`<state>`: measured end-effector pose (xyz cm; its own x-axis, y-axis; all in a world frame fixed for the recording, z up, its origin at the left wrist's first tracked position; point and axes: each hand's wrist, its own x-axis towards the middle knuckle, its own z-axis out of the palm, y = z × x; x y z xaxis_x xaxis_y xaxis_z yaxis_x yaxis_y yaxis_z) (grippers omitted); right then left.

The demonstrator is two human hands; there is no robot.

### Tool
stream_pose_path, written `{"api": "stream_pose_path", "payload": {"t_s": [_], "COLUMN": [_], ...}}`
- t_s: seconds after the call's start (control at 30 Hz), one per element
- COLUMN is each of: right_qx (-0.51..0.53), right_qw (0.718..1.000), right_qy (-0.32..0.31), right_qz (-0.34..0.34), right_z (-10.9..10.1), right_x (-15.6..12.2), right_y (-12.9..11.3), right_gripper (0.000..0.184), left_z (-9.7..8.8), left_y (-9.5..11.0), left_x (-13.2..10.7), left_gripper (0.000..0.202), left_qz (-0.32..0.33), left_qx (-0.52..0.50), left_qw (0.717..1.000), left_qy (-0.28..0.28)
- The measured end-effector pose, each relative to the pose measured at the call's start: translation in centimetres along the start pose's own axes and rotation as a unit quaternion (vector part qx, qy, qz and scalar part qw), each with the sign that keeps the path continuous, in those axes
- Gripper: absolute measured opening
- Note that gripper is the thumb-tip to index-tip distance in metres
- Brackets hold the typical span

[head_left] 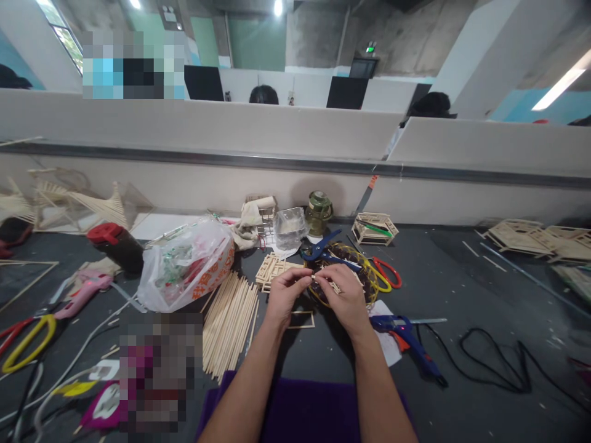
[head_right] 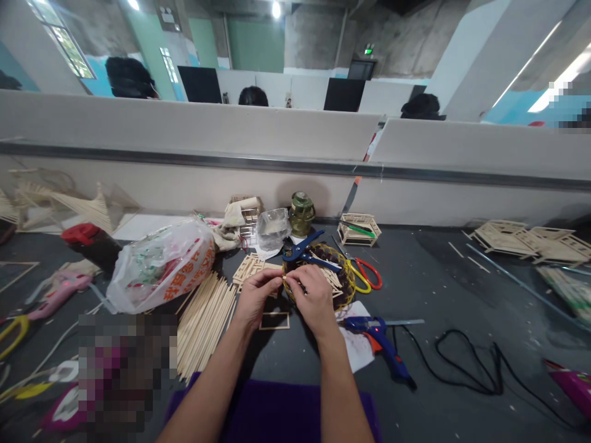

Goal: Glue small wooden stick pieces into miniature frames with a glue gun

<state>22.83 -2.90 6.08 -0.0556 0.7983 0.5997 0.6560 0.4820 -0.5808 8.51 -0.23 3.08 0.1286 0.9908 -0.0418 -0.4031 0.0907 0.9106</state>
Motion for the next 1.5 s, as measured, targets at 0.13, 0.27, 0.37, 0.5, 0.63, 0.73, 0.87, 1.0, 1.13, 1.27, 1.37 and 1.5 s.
{"api": "stream_pose_path", "payload": {"t_s": [0.13,0.27,0.37,0.5,0.63,0.73,0.87,1.0,1.13,1.27,1.37,1.5], "right_qx": [-0.009,-0.012,-0.001,0.011,0.007,-0.01,-0.107,-0.293,-0.367,-0.335,-0.297,-0.25], "right_qw": [1.0,1.0,1.0,1.0,1.0,0.999,0.983,0.898,0.799,0.789,0.813,0.833], "right_qy": [-0.003,-0.006,0.0,0.008,-0.001,0.023,0.043,-0.067,-0.196,-0.225,-0.221,-0.225], "right_qz": [-0.005,-0.007,-0.003,0.003,0.009,0.028,0.141,0.32,0.433,0.463,0.45,0.439], "right_z": [-0.1,0.0,0.0,-0.1,-0.3,-1.1,-4.2,-8.6,-11.8,-12.8,-12.6,-12.3], "right_x": [0.0,0.0,0.0,0.0,-0.1,-0.2,-0.9,-2.9,-6.0,-9.2,-10.7,-11.8], "right_y": [0.1,0.2,0.3,0.3,0.2,0.2,0.6,2.3,4.9,7.5,8.6,9.3], "right_gripper": [0.011,0.012,0.011,0.013,0.017,0.016,0.02,0.025,0.033,0.031,0.027,0.026], "left_z": [-0.2,-0.2,-0.1,0.1,0.2,0.2,0.2,0.2,0.2,0.2,0.2,0.4], "left_y": [0.1,0.0,-0.1,-0.3,-0.6,-0.6,-0.6,-0.7,-0.6,-0.5,-0.6,-0.8], "left_x": [0.1,0.2,0.1,0.0,0.1,0.1,0.1,0.2,0.2,0.3,0.3,0.2], "left_gripper": [0.018,0.016,0.018,0.02,0.02,0.022,0.027,0.029,0.028,0.029,0.029,0.029], "left_qz": [0.033,0.044,0.027,-0.009,-0.04,-0.083,-0.127,-0.133,-0.127,-0.125,-0.127,-0.122], "left_qx": [0.051,0.09,0.076,0.024,-0.035,-0.083,-0.128,-0.141,-0.138,-0.137,-0.133,-0.128], "left_qw": [0.998,0.995,0.997,1.0,0.999,0.993,0.984,0.981,0.982,0.983,0.983,0.984], "left_qy": [-0.016,-0.019,-0.012,-0.006,-0.014,-0.011,-0.008,0.004,0.011,0.013,0.011,0.007]}}
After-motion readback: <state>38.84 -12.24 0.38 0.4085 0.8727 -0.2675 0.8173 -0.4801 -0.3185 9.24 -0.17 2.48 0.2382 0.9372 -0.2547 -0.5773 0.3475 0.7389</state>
